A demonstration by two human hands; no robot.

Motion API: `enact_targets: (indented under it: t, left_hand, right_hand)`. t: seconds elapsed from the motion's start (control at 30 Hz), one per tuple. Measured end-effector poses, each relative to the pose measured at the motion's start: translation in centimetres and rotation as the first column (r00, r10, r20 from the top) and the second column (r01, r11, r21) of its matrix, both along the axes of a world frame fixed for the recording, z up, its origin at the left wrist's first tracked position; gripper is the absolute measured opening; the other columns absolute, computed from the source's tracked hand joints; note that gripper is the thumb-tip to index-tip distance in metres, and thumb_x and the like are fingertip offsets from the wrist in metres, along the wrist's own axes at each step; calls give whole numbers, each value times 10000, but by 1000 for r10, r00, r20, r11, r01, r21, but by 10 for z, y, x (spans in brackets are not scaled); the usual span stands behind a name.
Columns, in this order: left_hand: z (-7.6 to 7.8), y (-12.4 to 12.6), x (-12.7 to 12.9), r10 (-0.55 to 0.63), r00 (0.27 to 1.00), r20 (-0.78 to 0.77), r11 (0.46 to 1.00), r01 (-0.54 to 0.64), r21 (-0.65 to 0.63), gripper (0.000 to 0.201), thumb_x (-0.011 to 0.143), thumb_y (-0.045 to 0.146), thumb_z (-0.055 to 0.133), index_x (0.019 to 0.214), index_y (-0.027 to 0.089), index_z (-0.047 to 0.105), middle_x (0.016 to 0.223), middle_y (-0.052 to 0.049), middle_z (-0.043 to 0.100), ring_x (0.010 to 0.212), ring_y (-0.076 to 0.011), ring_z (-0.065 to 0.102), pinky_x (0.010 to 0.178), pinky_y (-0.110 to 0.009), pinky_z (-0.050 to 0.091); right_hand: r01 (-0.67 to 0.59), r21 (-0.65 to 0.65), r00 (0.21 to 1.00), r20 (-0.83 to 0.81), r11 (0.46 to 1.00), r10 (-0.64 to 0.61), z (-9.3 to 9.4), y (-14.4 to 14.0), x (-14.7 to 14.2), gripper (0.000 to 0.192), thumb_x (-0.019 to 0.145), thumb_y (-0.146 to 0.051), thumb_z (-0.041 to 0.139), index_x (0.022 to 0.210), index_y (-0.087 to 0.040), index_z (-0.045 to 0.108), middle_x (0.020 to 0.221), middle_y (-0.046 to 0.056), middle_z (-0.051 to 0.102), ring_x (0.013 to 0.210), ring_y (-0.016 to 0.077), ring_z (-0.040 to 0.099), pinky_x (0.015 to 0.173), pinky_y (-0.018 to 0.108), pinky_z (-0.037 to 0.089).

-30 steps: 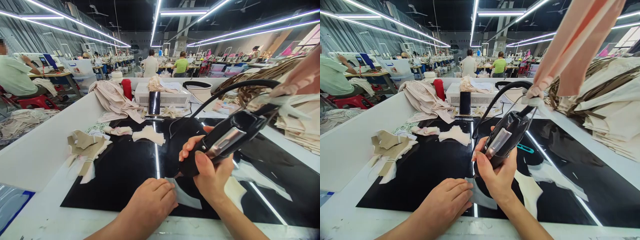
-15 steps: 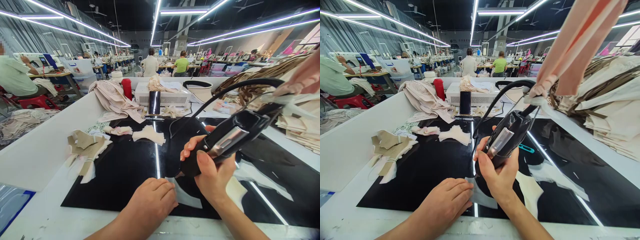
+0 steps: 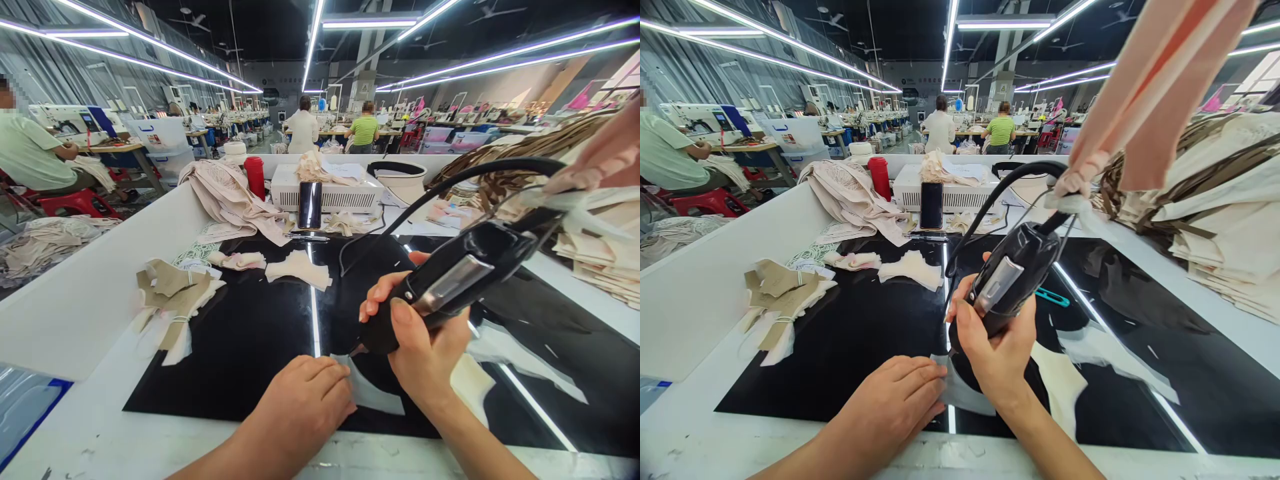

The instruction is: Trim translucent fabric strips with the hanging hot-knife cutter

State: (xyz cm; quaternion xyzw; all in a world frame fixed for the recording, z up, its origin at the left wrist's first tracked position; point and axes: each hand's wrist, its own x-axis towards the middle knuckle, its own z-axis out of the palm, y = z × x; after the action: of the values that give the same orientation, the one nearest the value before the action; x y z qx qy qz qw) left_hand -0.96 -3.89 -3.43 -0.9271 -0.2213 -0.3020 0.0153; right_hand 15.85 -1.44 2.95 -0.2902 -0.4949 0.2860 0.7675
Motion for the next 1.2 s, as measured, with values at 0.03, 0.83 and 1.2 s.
enact_targets:
  t: [0.03,0.83,1.2]
  left_hand:
    - [0,0,0,-1,1000,1,1000,1,0,223,1122,252,472,1042,136,645,1104,-36,786,1021,-181,745,837,-329,616]
    - [-2,1,0,15,1000,-15,1000,-14,16,205,1120,267,481,1062,139,631,1073,-50,775,1025,-165,737,842,-320,625]
    - [7,2,-5,-29,997,-73,999,27,-31,180,1086,303,549,1179,185,648,1148,-69,739,1046,-209,723,851,-363,629]
  right_hand:
    - [0,0,1000,-1,1000,0,0,0,0,382,918,-333,785,1249,-317,594,849,-35,664,623,140,631,552,297,563]
    - [-72,-20,997,-26,997,71,-4,7,-18,445,935,-325,754,1329,-327,549,833,-50,653,597,128,607,546,286,543]
    - [22,-32,1000,-17,999,-23,17,-12,15,455,893,-346,802,1297,-306,598,840,-36,655,623,142,617,535,291,571]
